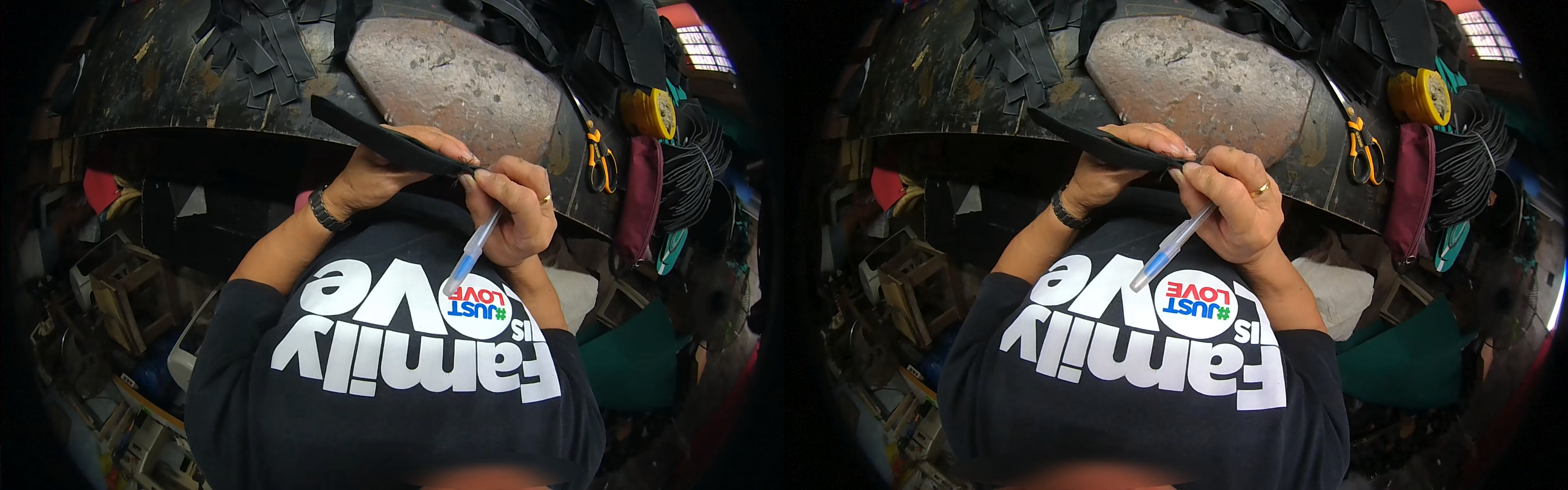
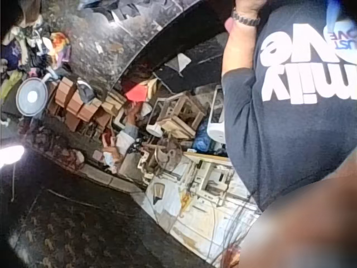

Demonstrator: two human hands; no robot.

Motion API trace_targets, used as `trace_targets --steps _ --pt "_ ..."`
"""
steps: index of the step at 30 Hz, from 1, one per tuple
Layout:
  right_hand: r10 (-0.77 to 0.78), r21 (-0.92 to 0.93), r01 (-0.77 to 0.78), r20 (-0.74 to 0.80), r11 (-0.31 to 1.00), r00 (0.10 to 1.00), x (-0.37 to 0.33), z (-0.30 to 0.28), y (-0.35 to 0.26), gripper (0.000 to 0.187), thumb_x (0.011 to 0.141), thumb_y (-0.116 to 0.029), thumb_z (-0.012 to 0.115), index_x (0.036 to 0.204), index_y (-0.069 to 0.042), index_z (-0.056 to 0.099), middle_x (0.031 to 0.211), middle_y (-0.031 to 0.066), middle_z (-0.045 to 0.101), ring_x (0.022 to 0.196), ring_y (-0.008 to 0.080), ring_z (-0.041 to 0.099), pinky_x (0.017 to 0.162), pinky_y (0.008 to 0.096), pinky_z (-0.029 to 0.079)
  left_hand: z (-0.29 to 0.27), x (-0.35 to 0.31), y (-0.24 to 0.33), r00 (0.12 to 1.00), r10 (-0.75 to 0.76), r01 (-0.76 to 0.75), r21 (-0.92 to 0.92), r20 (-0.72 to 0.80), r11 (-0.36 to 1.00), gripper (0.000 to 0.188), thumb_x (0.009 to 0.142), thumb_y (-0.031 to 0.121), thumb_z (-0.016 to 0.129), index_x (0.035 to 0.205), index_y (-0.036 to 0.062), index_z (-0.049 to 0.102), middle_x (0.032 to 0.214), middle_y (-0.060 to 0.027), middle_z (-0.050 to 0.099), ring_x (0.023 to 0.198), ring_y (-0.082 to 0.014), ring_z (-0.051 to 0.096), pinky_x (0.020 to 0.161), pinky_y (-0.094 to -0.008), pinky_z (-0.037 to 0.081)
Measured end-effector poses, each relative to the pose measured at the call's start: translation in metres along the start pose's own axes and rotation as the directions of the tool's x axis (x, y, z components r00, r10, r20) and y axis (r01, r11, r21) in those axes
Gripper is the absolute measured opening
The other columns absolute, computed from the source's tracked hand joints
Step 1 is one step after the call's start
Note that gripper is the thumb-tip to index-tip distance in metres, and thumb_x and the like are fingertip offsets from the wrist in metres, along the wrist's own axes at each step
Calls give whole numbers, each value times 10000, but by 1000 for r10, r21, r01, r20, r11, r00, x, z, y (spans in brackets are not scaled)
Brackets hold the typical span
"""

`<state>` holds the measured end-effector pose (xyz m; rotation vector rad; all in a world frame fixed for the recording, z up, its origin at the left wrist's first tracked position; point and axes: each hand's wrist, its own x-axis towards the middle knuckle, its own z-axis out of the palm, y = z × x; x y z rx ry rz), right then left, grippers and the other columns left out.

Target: The person repeatedly picks up small black leather strips from a workbench, folds or aligns them, and marks them with a blue pen. The person then places the marked strips back on the bench and repeats the process with additional strips.

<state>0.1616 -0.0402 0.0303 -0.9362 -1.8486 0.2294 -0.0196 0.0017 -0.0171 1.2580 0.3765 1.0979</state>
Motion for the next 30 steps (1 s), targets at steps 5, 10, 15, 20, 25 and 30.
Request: trace_targets --steps 5,10,15,20,25,30 --pt "85 42 -84 -29 996 996 -2 2 -1 287 684 51 789 911 -29 632 862 88 600 638 137 593 525 239 473 3 -6 7 1000 -20 20 -32 15 999 283 804 -22 683 1084 -8 648 1067 -149 664 1025 -229 631 900 -339 514" --pt "129 96 -126 -21 987 991 1 5 -2 250 715 67 756 919 -10 633 861 102 609 657 136 584 542 230 458 12 -8 6 983 -110 107 -30 -145 994 228 768 -38 714 990 -10 669 1014 -123 646 922 -182 634 813 -289 521" --pt "291 215 -305 99 928 952 7 4 1 243 752 53 720 974 5 633 838 82 609 692 143 593 613 235 474 4 -2 9 954 -134 130 -35 -269 991 187 837 -5 682 1024 -2 685 958 -85 705 852 -118 654 760 -228 526" --pt "442 300 -475 172 828 880 13 4 1 215 774 18 706 970 3 620 797 73 584 671 137 574 616 237 453 -2 2 18 951 -109 115 4 -290 993 186 850 16 677 1036 0 680 960 -79 704 832 -106 647 744 -230 526" --pt "394 191 -442 242 877 887 14 5 7 123 811 -9 681 913 5 614 762 73 563 643 131 537 588 246 420 4 3 16 943 -124 137 20 -307 990 163 887 40 644 1044 -2 656 942 -55 688 840 -93 628 763 -232 513" --pt "391 210 -437 227 875 892 9 14 8 53 858 -40 635 866 6 608 776 83 564 649 156 541 590 263 428 14 7 5 929 -109 103 -35 -354 994 213 951 58 542 1160 15 539 1024 -41 614 911 -88 569 822 -227 452"
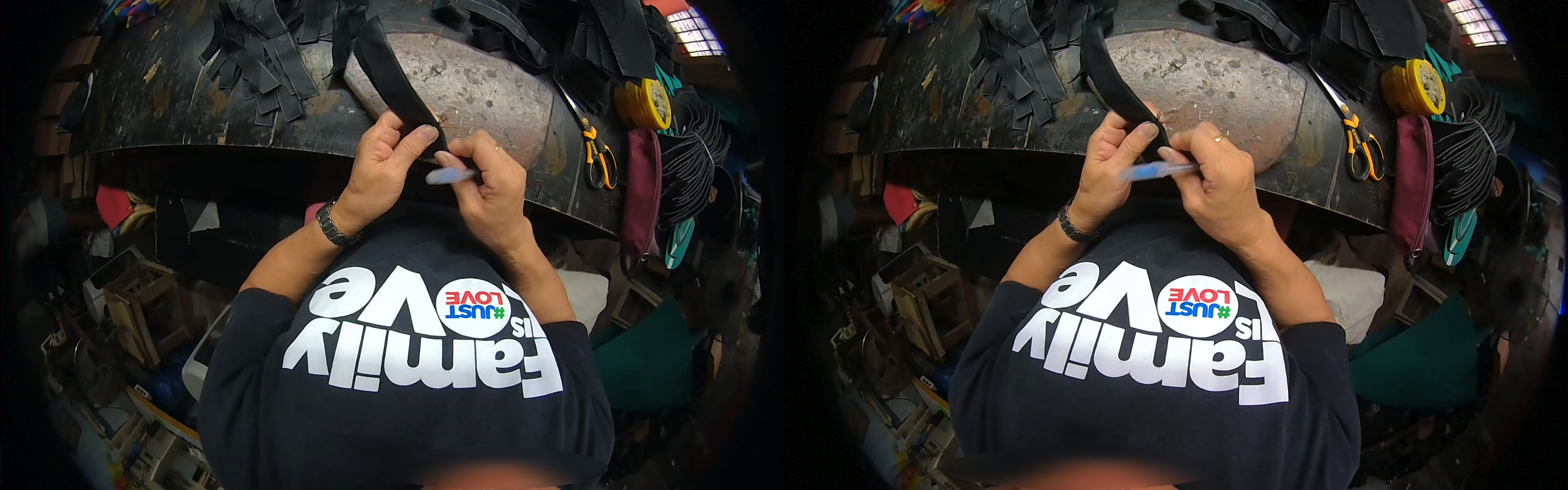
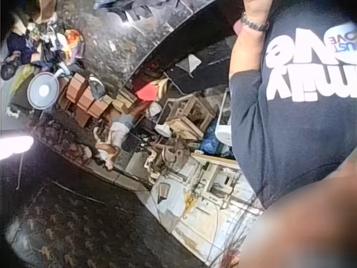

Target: The person repeatedly picks up small black leather strips from a workbench, folds or aligns them, and marks them with a blue pen. The person then places the marked strips back on the bench and repeats the process with additional strips.

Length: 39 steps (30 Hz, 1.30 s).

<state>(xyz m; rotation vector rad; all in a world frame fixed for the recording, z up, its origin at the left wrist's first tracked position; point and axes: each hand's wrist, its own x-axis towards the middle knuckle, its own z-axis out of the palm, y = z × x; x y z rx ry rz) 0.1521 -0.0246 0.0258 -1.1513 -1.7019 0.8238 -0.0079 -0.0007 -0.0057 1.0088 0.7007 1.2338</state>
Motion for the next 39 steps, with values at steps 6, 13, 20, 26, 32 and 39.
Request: trace_targets --steps 6,13,20,26,32,39 --pt "236 586 -121 -125 802 964 17 -27 4 475 1018 -424 379 920 -6 583 844 64 561 793 123 526 727 244 416 -11 16 7 997 73 -73 25 23 997 164 981 110 504 1125 35 487 875 -38 553 740 -89 490 680 -237 417" --pt "315 793 -219 37 568 948 24 -25 14 379 995 -394 465 879 -46 558 691 48 584 588 86 551 509 201 427 -12 12 9 994 -59 42 188 87 981 180 979 132 523 1125 27 513 834 -7 572 675 -53 480 608 -193 401" --pt "370 782 -268 51 563 928 29 -14 14 369 999 -379 457 856 -46 529 663 51 553 565 108 489 513 225 389 -11 11 15 973 -116 88 142 198 986 235 982 147 526 1175 13 513 952 -5 605 793 -25 534 691 -177 456" --pt "401 741 -381 165 553 901 28 -8 16 368 987 -394 477 841 -60 534 620 28 532 523 85 465 475 194 378 -7 11 18 951 -154 122 129 270 984 263 984 126 508 1217 5 495 1020 -39 625 910 -64 583 796 -206 485" --pt "331 844 -455 359 285 872 30 -15 26 392 1002 -393 419 778 -83 508 554 31 477 459 107 419 462 242 358 -6 18 17 921 -117 33 226 371 974 259 977 101 507 1213 -8 504 1036 -45 619 935 -78 566 838 -226 467" --pt "104 905 -244 221 350 970 29 -56 15 431 1014 -420 350 744 -95 439 562 56 447 455 142 380 512 299 356 10 79 25 949 111 -222 378 293 899 176 957 164 556 1021 1 552 847 -24 588 802 -74 530 706 -231 457"
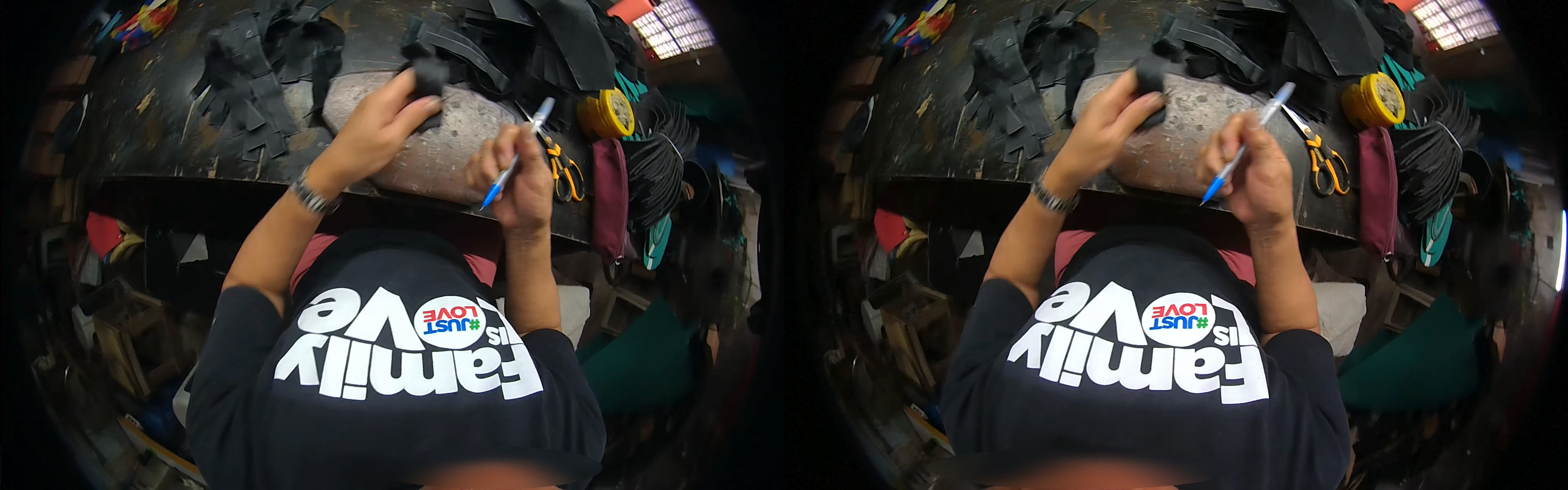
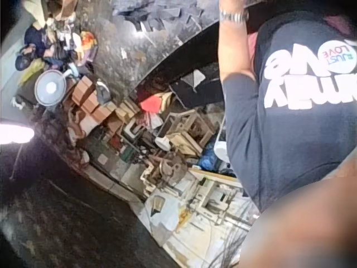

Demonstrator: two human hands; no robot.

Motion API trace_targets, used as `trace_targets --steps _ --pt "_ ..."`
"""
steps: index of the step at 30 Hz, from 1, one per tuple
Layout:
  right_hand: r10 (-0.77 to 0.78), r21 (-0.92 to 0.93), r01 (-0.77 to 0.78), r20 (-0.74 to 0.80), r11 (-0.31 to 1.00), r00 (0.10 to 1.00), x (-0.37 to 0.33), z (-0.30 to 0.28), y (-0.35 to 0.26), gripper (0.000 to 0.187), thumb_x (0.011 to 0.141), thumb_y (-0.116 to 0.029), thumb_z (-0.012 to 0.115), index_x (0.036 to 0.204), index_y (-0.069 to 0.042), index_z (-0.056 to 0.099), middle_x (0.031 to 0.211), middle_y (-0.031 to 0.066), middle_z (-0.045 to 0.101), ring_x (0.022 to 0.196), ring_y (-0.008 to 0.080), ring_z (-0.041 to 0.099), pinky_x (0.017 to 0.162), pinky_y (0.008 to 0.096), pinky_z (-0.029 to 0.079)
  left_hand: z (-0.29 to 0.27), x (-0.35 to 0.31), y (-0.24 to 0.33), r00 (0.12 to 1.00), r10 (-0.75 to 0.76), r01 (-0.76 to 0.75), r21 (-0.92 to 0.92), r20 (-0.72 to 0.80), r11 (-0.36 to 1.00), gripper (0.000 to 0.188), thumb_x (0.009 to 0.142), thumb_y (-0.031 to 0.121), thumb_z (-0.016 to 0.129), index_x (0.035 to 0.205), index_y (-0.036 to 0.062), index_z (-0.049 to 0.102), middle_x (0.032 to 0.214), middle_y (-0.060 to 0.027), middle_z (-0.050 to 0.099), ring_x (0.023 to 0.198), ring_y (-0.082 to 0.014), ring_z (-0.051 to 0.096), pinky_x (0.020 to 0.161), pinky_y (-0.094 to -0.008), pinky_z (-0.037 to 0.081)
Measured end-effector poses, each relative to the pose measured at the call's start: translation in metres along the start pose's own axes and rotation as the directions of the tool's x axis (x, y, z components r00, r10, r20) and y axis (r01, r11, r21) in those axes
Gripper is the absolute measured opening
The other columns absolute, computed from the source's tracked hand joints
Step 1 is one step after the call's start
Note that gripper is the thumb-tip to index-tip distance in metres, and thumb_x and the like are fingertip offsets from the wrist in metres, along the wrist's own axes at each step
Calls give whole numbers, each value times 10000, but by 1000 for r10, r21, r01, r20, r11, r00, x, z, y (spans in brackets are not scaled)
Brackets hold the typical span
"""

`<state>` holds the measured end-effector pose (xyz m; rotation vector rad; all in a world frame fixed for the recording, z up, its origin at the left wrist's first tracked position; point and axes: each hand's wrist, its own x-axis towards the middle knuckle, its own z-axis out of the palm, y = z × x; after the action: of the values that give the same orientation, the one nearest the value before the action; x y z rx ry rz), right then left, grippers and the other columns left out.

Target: The person repeatedly picks up small black leather strips from a workbench, folds or aligns them, and marks them with a blue pen. The person then places the marked strips back on the bench and repeats the process with additional strips.

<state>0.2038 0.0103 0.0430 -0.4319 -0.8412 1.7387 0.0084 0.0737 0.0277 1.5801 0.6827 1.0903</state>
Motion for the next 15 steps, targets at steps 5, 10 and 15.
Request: trace_targets --steps 5,10,15 --pt "-160 -276 101 -202 956 966 14 5 0 437 1031 -361 347 737 -56 454 781 151 584 666 209 552 683 323 450 12 92 -4 964 -218 158 335 152 929 455 948 351 551 1236 0 526 974 -168 633 943 -196 628 813 -302 498" --pt "-128 -355 51 -198 933 972 4 7 12 318 1012 -263 446 917 11 575 877 149 628 730 190 611 673 289 479 -29 64 -23 991 108 -13 735 -82 678 539 843 389 666 1231 32 556 1065 -194 617 905 -324 631 818 -383 506" --pt "12 -354 -99 -240 930 971 15 5 30 268 999 -246 483 968 -9 606 856 99 637 700 124 604 603 219 436 -122 14 -20 850 304 300 869 -431 393 487 765 267 755 1180 73 590 1086 -133 600 987 -297 592 840 -384 477"
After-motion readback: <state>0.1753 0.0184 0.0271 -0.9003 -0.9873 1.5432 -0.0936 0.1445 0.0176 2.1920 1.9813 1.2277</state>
